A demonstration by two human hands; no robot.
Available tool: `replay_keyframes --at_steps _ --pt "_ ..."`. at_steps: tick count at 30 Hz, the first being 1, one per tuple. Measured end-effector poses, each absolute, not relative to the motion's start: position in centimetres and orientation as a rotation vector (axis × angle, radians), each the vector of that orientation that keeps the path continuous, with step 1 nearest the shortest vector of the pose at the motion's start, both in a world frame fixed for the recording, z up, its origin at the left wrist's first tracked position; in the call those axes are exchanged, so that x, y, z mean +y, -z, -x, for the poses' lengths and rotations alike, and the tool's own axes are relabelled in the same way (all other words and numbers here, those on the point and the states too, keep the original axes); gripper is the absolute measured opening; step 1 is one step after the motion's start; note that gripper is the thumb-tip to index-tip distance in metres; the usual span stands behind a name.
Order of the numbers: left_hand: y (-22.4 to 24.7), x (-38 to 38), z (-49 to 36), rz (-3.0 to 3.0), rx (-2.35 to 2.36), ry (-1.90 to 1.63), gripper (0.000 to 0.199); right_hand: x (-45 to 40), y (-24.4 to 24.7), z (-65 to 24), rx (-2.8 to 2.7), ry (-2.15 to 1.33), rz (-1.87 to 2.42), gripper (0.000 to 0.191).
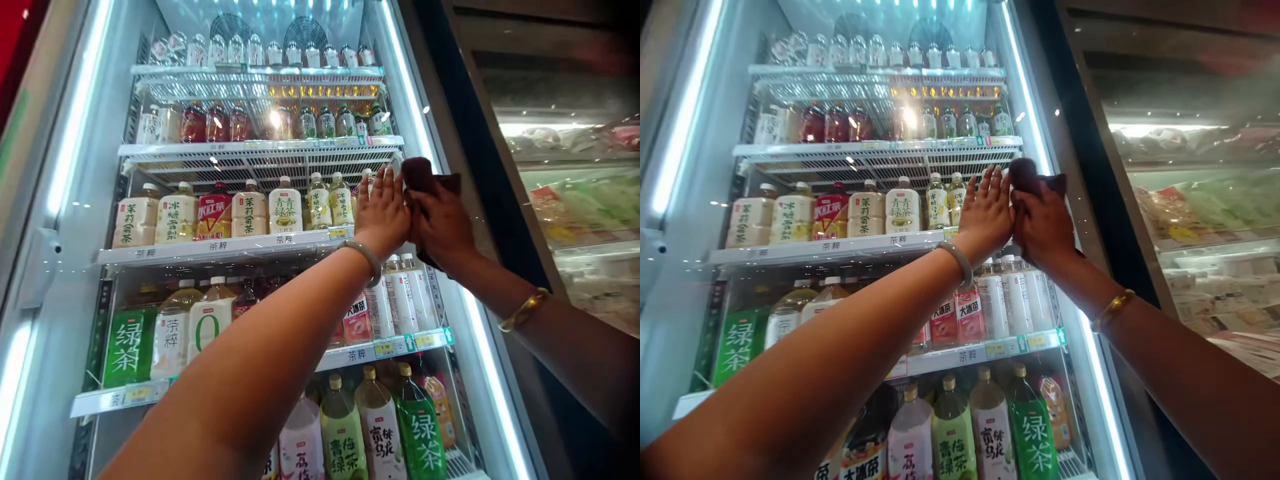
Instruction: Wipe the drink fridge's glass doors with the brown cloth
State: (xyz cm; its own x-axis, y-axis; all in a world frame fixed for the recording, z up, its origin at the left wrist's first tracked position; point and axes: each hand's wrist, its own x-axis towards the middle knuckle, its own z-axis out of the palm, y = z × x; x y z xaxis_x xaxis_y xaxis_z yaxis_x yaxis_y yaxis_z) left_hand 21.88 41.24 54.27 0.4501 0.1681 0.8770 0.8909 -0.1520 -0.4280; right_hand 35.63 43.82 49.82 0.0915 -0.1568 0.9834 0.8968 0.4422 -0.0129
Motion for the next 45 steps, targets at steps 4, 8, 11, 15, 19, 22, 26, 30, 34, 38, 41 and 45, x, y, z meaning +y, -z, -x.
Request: replay_keyframes --at_steps 4,8,11,15,19,22,26,30,34,38,41,45 --pt "-53.5 41.1 -20.3 1.609 -0.887 0.822 0.063 43.4 -49.4 -35.6 -1.337 0.884 0.712 0.039" --pt "-52.8 40.5 -18.2 1.624 -0.831 0.742 0.063 43.7 -47.6 -35.2 -1.213 0.811 0.804 0.043" --pt "-52.6 40.0 -17.0 1.603 -0.843 0.721 0.062 43.2 -47.3 -32.8 -1.316 0.876 0.729 0.042" --pt "-52.8 39.4 -15.4 1.572 -0.921 0.744 0.063 42.3 -48.9 -31.2 -1.384 0.911 0.652 0.04" --pt "-52.3 38.6 -13.3 1.559 -0.949 0.764 0.064 42.0 -49.0 -28.9 -1.269 0.845 0.725 0.046" --pt "-51.9 37.9 -11.5 1.544 -0.991 0.744 0.062 41.3 -49.0 -25.8 -1.365 0.874 0.688 0.043" --pt "-51.8 37.0 -8.9 1.495 -1.074 0.788 0.062 40.4 -49.7 -24.4 -1.477 0.949 0.617 0.04" --pt "-51.4 36.2 -6.7 1.486 -1.075 0.809 0.065 40.2 -48.8 -23.5 -1.356 0.855 0.682 0.043" --pt "-51.4 35.8 -4.9 1.504 -1.099 0.827 0.059 39.2 -49.0 -19.8 -1.514 0.878 0.636 0.04" --pt "-51.6 35.3 -2.9 1.475 -1.111 0.88 0.062 38.6 -50.3 -18.7 -1.551 0.897 0.617 0.04" --pt "-51.3 34.9 -1.6 1.482 -1.102 0.883 0.065 38.3 -49.0 -18.1 -1.419 0.828 0.677 0.042" --pt "-51.0 34.4 -0.3 1.506 -1.092 0.798 0.063 37.7 -47.2 -15.2 -1.515 0.852 0.663 0.041"
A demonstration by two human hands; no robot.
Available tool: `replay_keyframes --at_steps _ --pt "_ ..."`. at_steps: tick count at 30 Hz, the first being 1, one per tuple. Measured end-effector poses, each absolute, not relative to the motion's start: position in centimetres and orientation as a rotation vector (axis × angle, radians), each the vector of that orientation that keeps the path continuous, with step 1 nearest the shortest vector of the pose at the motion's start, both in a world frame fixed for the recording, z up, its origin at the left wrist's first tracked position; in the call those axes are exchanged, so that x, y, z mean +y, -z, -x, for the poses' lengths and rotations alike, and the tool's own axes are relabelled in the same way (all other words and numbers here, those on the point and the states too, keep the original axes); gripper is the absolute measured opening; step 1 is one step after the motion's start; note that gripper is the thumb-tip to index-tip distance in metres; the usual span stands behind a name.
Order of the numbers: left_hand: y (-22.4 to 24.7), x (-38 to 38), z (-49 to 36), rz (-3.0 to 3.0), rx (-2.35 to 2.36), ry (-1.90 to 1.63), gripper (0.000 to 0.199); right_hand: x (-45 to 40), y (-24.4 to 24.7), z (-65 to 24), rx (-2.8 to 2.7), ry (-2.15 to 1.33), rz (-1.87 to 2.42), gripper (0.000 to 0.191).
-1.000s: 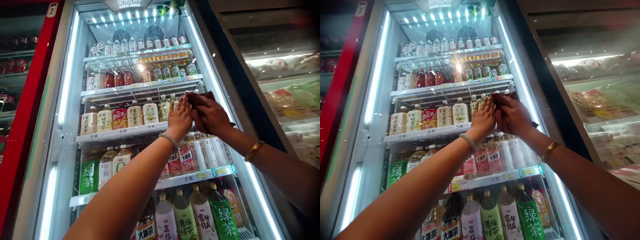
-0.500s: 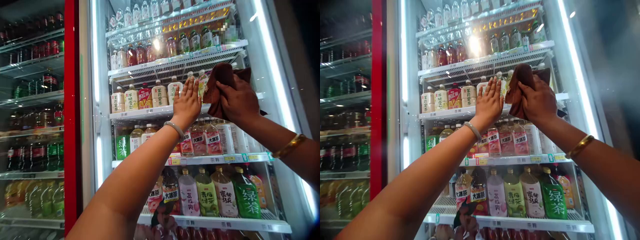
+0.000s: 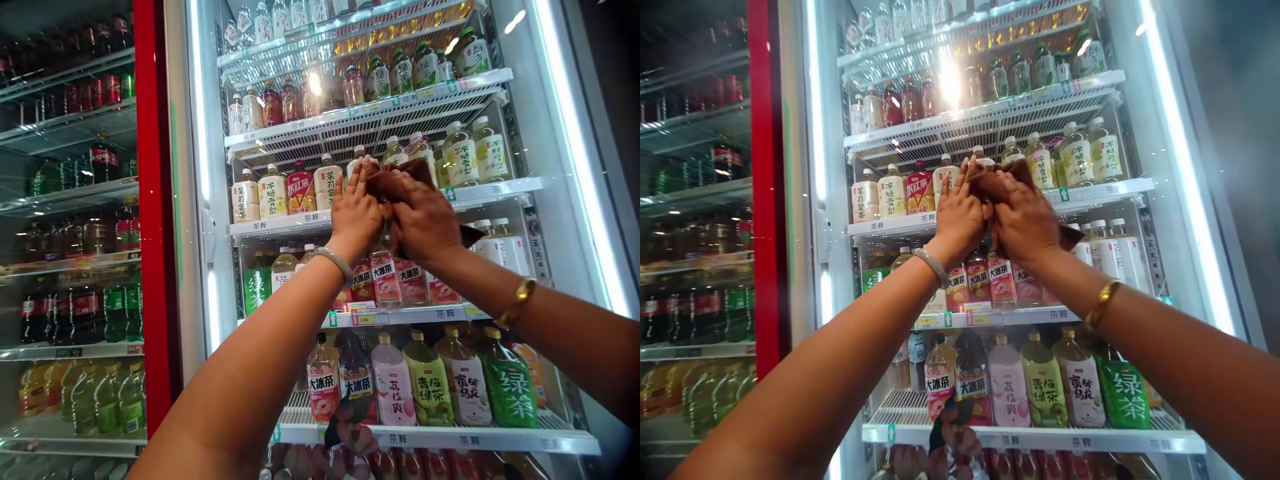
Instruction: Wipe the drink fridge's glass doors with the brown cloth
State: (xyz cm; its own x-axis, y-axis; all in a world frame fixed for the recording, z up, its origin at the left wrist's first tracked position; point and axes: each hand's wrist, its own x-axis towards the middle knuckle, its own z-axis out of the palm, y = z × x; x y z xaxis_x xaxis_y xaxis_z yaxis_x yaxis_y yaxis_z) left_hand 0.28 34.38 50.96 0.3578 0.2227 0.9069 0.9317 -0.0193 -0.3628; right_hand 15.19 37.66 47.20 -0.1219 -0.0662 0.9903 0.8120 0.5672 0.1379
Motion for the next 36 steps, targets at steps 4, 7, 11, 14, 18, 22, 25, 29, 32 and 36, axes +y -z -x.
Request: replay_keyframes --at_steps 4,7,11,14,18,22,25,29,32,36 --pt "-50.8 34.0 1.1 1.47 -1.128 0.763 0.062 37.8 -48.6 -14.8 -1.61 0.891 0.603 0.042" --pt "-50.4 33.8 2.3 1.436 -1.125 0.806 0.064 38.2 -48.4 -15.6 -1.517 0.878 0.596 0.045" --pt "-50.1 33.4 3.9 1.44 -1.108 0.77 0.061 37.7 -46.9 -13.2 -1.55 0.908 0.593 0.04" --pt "-50.3 33.1 5.0 1.423 -1.138 0.754 0.057 37.2 -47.9 -11.6 -1.688 0.963 0.521 0.038" --pt "-50.3 33.0 6.5 1.384 -1.138 0.807 0.062 37.2 -48.8 -11.4 -1.583 0.883 0.529 0.039" --pt "-50.3 32.9 8.4 1.399 -1.12 0.781 0.064 36.3 -46.6 -8.8 -1.554 0.874 0.571 0.037" --pt "-50.5 32.3 10.0 1.397 -1.134 0.752 0.061 35.4 -47.1 -6.4 -1.69 0.997 0.515 0.035" --pt "-50.5 31.3 11.7 1.377 -1.185 0.751 0.06 35.4 -49.6 -6.0 -1.659 0.953 0.51 0.037" --pt "-50.1 30.6 12.8 1.372 -1.193 0.748 0.062 35.3 -48.5 -5.2 -1.523 0.803 0.583 0.036" --pt "-49.7 30.0 14.9 1.39 -1.173 0.667 0.063 34.4 -46.3 -1.9 -1.709 0.943 0.463 0.037"
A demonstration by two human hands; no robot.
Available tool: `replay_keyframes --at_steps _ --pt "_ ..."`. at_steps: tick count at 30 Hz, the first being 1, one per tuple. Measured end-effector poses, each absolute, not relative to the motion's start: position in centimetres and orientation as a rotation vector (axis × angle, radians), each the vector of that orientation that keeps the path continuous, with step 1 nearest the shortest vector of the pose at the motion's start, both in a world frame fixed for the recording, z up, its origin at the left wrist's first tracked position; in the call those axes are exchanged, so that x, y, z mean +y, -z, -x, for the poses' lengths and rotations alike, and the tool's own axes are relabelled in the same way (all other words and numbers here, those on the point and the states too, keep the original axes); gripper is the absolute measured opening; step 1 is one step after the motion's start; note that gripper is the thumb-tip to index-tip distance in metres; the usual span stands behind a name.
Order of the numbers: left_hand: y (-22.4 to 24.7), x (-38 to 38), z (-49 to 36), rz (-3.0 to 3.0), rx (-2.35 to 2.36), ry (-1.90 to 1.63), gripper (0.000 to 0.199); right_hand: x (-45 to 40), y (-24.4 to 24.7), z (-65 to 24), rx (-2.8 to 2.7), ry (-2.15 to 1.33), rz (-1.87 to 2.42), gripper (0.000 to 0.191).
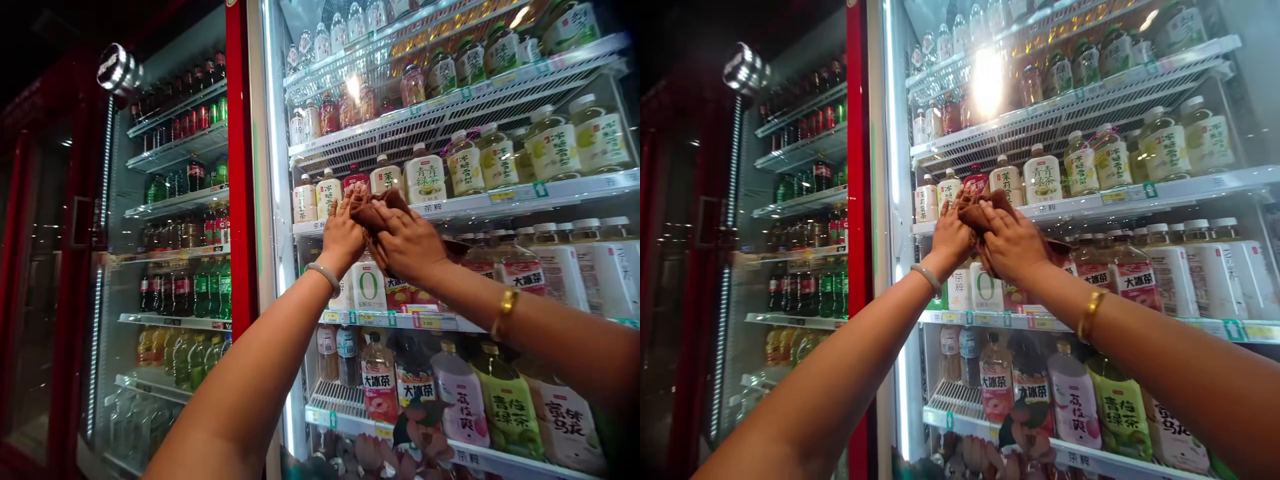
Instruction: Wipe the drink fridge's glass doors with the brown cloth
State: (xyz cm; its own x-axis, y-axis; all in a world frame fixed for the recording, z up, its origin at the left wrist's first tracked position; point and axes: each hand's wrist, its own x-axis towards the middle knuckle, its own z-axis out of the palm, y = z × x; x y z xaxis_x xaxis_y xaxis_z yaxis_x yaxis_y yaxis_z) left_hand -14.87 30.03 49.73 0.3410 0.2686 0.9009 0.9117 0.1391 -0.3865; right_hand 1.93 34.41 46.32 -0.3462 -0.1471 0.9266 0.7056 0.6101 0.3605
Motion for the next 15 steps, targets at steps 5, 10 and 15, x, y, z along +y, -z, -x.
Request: replay_keyframes --at_steps 5,10,15 --pt "-49.5 29.3 17.7 1.347 -1.211 0.695 0.061 34.4 -49.5 -1.2 -1.797 0.959 0.344 0.033" --pt "-48.7 29.0 19.7 1.344 -1.21 0.75 0.062 34.0 -47.3 0.5 -1.639 0.838 0.489 0.036" --pt "-49.1 28.2 21.7 1.275 -1.325 0.89 0.06 32.4 -47.7 5.1 -1.889 1.102 0.311 0.039"
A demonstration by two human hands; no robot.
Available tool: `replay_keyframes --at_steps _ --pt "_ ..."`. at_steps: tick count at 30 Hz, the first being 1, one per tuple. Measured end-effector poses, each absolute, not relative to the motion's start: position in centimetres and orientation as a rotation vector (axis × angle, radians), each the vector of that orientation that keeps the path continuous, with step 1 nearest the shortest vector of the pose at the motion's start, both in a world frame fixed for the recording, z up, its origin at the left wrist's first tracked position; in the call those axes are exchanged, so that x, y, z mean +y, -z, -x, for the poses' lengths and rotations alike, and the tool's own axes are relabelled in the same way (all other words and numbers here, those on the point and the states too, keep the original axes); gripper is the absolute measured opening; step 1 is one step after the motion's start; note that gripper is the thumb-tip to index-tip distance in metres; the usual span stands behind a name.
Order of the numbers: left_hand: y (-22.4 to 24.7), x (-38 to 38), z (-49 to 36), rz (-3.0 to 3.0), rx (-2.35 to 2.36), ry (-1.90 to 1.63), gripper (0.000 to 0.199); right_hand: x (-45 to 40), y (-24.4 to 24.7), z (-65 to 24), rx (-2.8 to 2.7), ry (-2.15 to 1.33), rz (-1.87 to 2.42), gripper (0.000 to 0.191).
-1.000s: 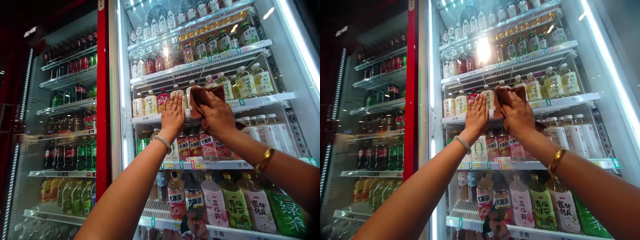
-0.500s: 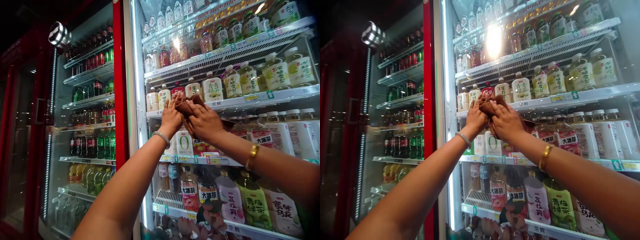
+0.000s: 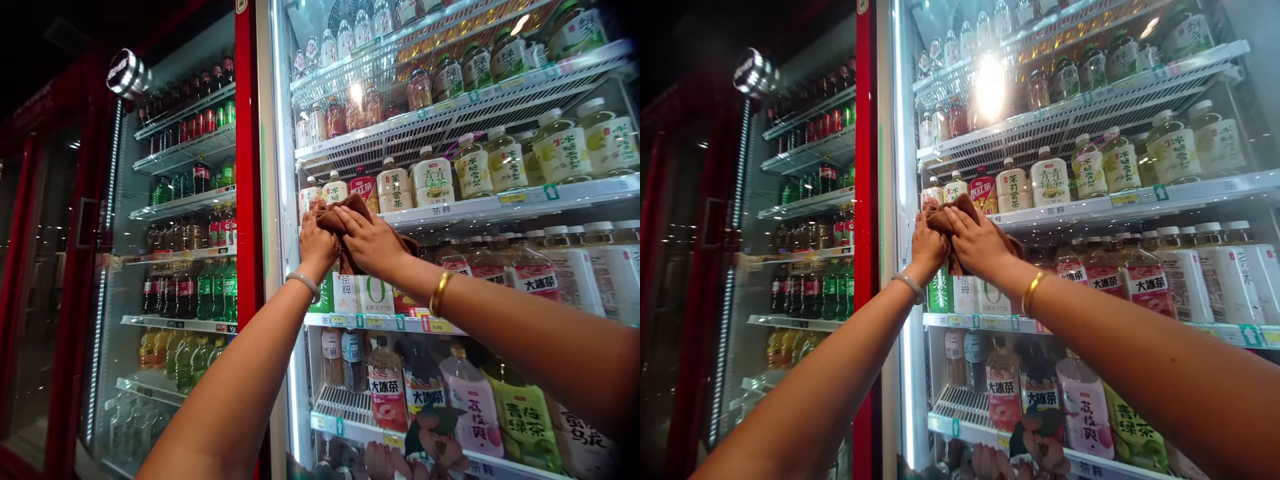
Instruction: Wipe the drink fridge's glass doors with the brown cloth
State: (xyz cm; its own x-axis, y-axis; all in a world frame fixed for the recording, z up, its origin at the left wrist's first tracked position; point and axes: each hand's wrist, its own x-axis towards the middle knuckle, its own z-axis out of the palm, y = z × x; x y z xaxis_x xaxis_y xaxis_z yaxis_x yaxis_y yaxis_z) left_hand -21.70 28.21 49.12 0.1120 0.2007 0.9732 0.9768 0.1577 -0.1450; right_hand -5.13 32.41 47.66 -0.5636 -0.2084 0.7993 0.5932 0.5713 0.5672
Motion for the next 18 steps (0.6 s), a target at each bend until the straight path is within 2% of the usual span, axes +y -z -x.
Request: replay_keyframes --at_steps 3,6,9,12,18 --pt "-49.4 27.4 23.2 1.261 -1.342 0.86 0.06 32.2 -50.1 5.7 -1.829 0.959 0.401 0.037" --pt "-49.2 26.9 24.9 1.29 -1.343 0.82 0.061 32.2 -49.2 6.4 -1.727 0.831 0.551 0.036" --pt "-48.6 26.8 26.8 1.352 -1.316 0.849 0.063 31.9 -46.2 8.5 -1.848 1.0 0.371 0.037" --pt "-47.9 26.6 29.0 1.353 -1.303 0.915 0.064 32.0 -46.1 10.7 -1.912 1.145 0.138 0.041" --pt "-46.7 25.8 31.8 1.379 -1.31 0.894 0.061 31.8 -49.1 13.8 -1.778 0.946 0.313 0.042"
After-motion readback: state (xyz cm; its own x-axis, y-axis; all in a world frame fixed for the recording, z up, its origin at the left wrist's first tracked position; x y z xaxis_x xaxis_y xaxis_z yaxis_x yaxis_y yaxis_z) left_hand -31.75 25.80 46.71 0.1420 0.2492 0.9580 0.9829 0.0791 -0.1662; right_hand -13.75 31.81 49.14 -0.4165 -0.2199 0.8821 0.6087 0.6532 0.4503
